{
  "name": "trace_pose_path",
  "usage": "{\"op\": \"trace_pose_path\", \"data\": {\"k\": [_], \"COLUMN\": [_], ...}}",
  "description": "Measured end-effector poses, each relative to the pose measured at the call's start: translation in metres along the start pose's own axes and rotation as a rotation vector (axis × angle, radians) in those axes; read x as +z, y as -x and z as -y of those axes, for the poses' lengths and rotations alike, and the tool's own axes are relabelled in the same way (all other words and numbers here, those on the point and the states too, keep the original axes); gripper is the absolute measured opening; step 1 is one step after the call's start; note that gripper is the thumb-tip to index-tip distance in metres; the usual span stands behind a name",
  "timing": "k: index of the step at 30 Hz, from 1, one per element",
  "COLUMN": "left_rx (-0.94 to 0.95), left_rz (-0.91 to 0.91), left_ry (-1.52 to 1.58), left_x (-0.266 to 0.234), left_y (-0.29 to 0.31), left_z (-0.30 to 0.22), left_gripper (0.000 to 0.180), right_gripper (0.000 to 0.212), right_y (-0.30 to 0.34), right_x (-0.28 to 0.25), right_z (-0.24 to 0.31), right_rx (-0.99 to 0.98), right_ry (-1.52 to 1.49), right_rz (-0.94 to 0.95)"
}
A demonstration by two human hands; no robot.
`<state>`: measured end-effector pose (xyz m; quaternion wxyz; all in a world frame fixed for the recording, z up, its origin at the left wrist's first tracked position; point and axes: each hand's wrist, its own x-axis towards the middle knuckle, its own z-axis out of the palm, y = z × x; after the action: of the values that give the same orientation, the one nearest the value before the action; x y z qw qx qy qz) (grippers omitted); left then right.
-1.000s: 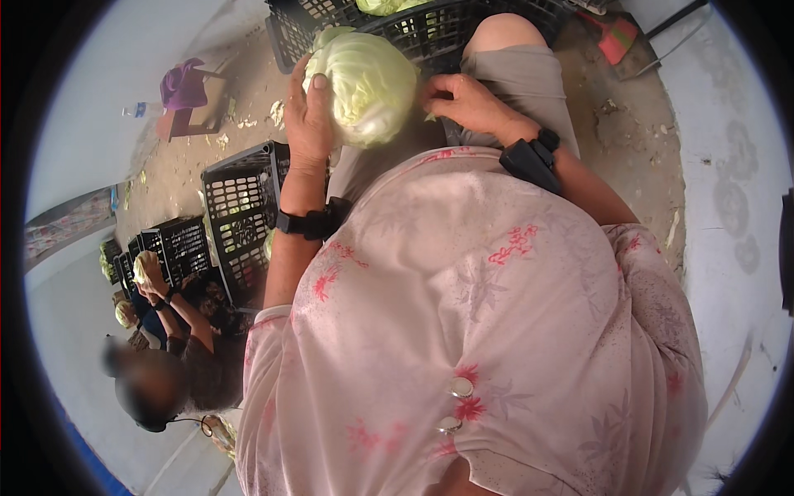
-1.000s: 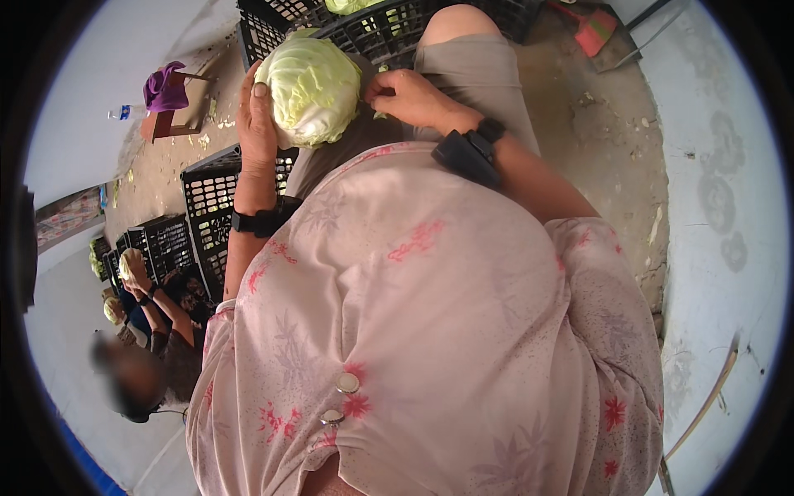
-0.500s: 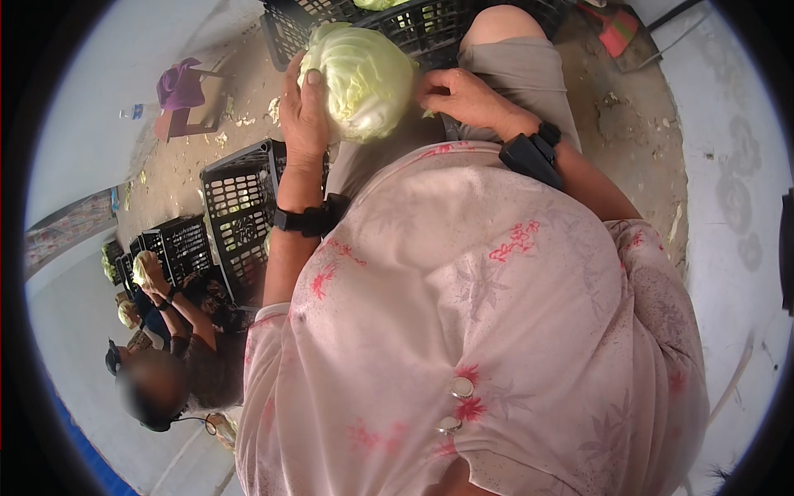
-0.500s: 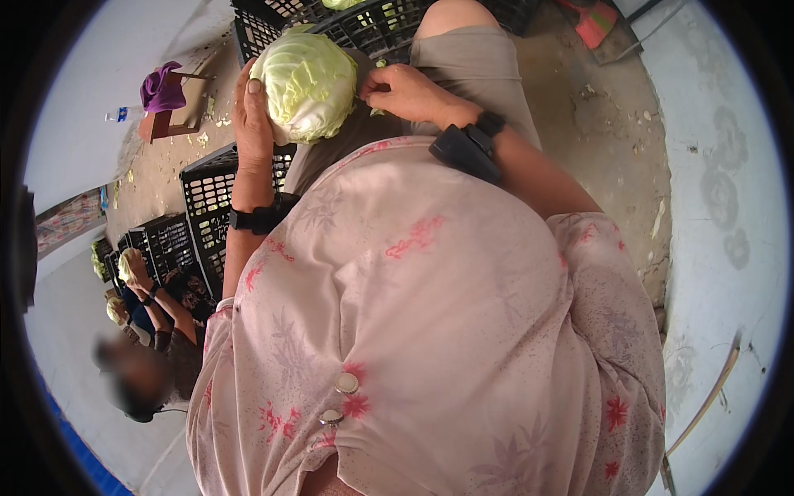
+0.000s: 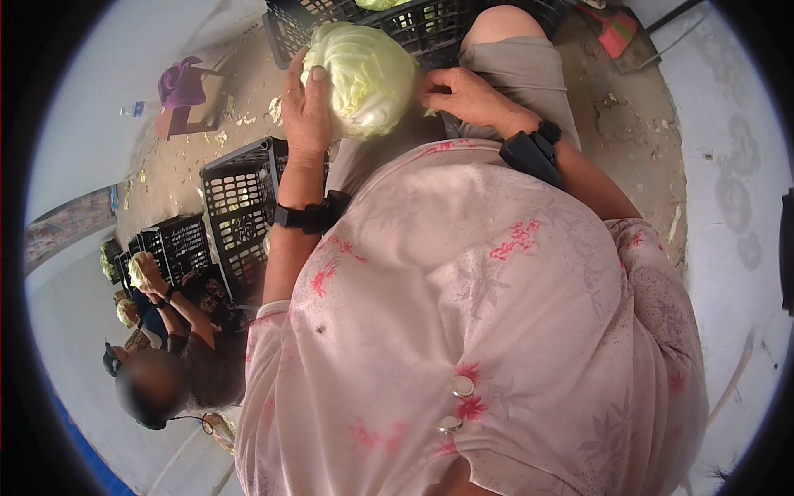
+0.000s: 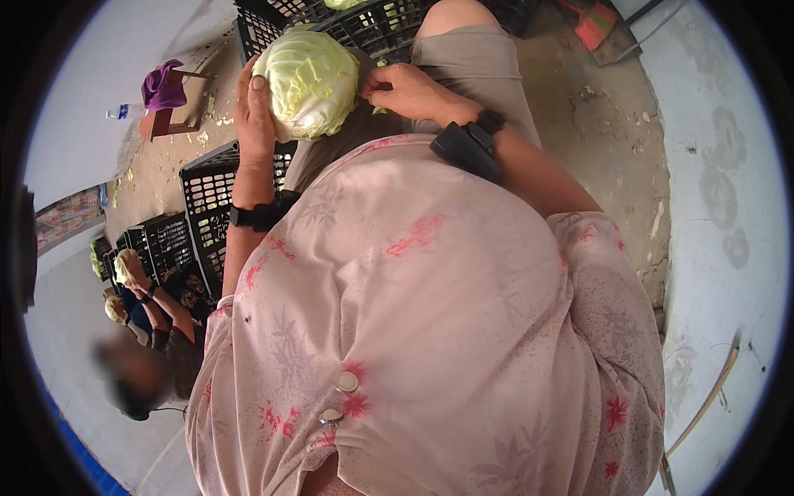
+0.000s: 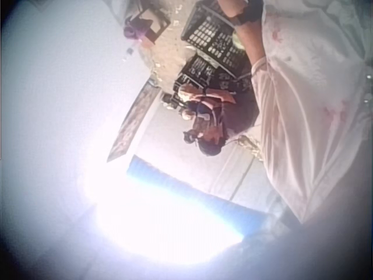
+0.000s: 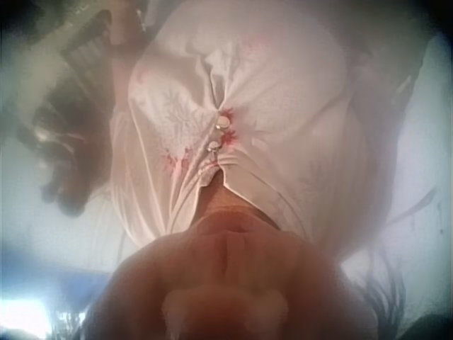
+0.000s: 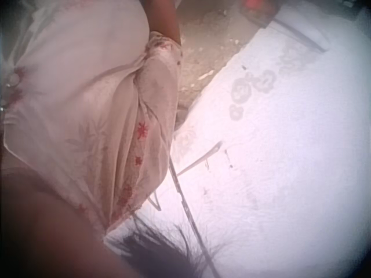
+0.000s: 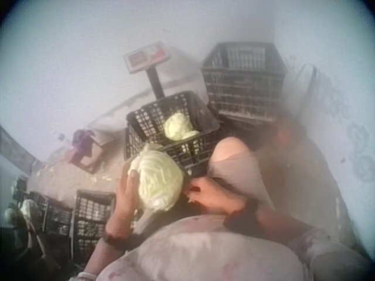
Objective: Sorting and inspecting cabbages before placing them into plastic crates.
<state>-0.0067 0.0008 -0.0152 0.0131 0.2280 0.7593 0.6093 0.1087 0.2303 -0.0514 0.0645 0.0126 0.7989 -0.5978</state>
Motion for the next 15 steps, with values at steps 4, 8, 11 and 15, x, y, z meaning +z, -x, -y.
{"op": "trace_pose_path", "data": {"k": [4, 8, 11, 15], "left_rx": [-0.001, 0.01, 0.001, 0.01], "left_rz": [0.004, 0.008, 0.017, 0.013], "left_ry": [-0.062, 0.051, 0.066, 0.072], "left_x": [-0.0001, 0.0023, 0.0021, 0.0021], "left_y": [0.0015, 0.0029, 0.0025, 0.0024], "left_z": [-0.0071, -0.0047, -0.0048, -0.0061], "left_gripper": [0.055, 0.054, 0.053, 0.055], "right_gripper": [0.018, 0.019, 0.019, 0.02], "right_y": [0.0013, 0.0002, 0.0007, 0.0022], "right_x": [-0.0002, 0.0009, 0.0003, -0.0004], "right_z": [0.0013, -0.0017, -0.0005, 0.0048], "right_rx": [0.019, 0.018, 0.007, 0.029], "right_ry": [0.009, 0.032, 0.058, 0.064], "right_rz": [0.0, 0.003, -0.002, 0.004]}}
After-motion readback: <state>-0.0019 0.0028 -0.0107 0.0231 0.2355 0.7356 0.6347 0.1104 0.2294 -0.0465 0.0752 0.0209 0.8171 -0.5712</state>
